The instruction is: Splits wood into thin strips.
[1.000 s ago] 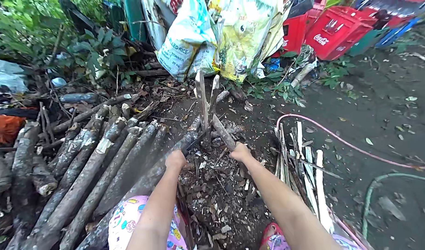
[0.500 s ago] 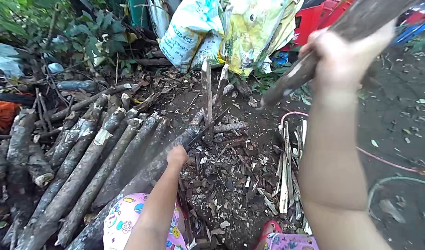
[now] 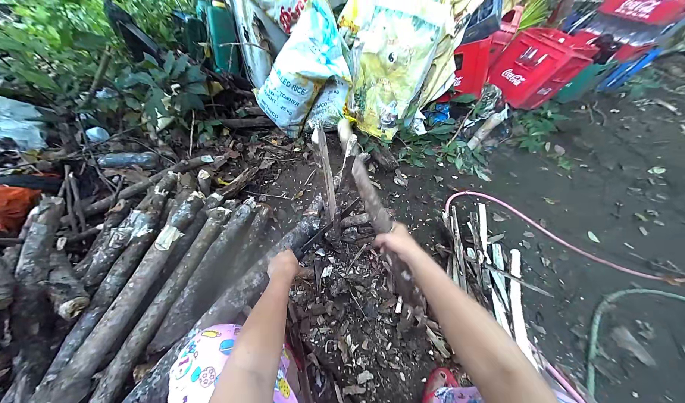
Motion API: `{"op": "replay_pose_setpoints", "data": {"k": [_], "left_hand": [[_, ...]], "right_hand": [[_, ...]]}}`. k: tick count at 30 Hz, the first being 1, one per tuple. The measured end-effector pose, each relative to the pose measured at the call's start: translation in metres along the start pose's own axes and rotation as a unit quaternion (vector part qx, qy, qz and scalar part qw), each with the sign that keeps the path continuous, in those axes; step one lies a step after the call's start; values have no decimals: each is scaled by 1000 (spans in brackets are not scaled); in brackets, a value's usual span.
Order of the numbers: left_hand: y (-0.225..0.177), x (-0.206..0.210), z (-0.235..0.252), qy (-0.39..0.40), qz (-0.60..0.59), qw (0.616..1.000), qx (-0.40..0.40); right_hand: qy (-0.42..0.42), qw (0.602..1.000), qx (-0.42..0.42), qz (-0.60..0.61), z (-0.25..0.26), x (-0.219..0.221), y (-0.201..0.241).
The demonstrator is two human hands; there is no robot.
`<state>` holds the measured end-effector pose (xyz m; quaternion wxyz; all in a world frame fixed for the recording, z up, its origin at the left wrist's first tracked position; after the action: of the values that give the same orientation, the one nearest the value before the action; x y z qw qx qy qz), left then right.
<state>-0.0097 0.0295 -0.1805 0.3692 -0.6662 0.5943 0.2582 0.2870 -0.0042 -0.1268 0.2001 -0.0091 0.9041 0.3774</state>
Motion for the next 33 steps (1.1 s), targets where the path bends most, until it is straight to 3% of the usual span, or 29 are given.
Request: {"op": "replay_pose_setpoints", "data": {"k": [2, 4, 7, 9, 10, 11, 13, 15, 18, 21, 24, 26, 28, 30, 32, 33], "left_hand": [[0, 0, 2, 1, 1, 1000, -1], [0, 0, 3, 7, 6, 1000, -6], [-5, -4, 3, 13, 8, 1000, -13], [-8, -6, 4, 17, 8, 1000, -15], [-9, -7, 4, 18, 8, 1000, -15], [-9, -8, 5, 19, 10, 1000, -17], [-7, -6, 2, 18, 9, 1000, -19], [-9, -7, 0, 12, 7, 1000, -18], [-6, -5, -3, 10, 12, 1000, -21], [-3, 0, 0, 6, -14, 1000, -23], [2, 6, 2, 5, -32, 999, -25], [5, 7, 2, 16, -29, 999, -27], [3, 5, 2, 24, -23, 999, -29], [-3, -2, 3, 24, -20, 999, -30], [-9, -8, 7, 25, -12, 999, -32], [-12, -10, 9, 28, -7, 999, -33]], "right_hand": [[-64, 992, -103, 27, -26, -47, 49], [-144, 958, -236, 71, -58, -97, 100], [-223, 860, -422, 181, -104, -148, 162], [-252, 818, -469, 216, -107, -141, 164], [-265, 836, -441, 189, -95, -118, 142], [-258, 881, -375, 129, -70, -85, 104], [-186, 966, -157, -84, 0, -9, -2], [-82, 961, 27, -264, 53, 29, -68], [-27, 960, 92, -263, 62, 43, -81], [6, 993, 72, -96, 51, 31, -54], [-9, 1000, -9, -9, 5, -13, 6], [-63, 991, -116, 21, -23, -56, 51], [-134, 958, -245, 65, -56, -101, 100], [-204, 899, -366, 130, -87, -133, 142], [-250, 835, -454, 184, -95, -140, 157], [-267, 832, -451, 184, -87, -127, 144]]}}
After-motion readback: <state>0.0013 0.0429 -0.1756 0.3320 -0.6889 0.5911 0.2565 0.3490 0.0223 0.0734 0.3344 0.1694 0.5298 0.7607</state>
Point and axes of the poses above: each hand's wrist, its own z-axis towards the middle knuckle, its own x-axis out of the palm, y = z × x, the point moved 6 cm from there along z, towards the middle knuckle, and after that the axes turned 14 degrees about x, right-handed, at the moved point
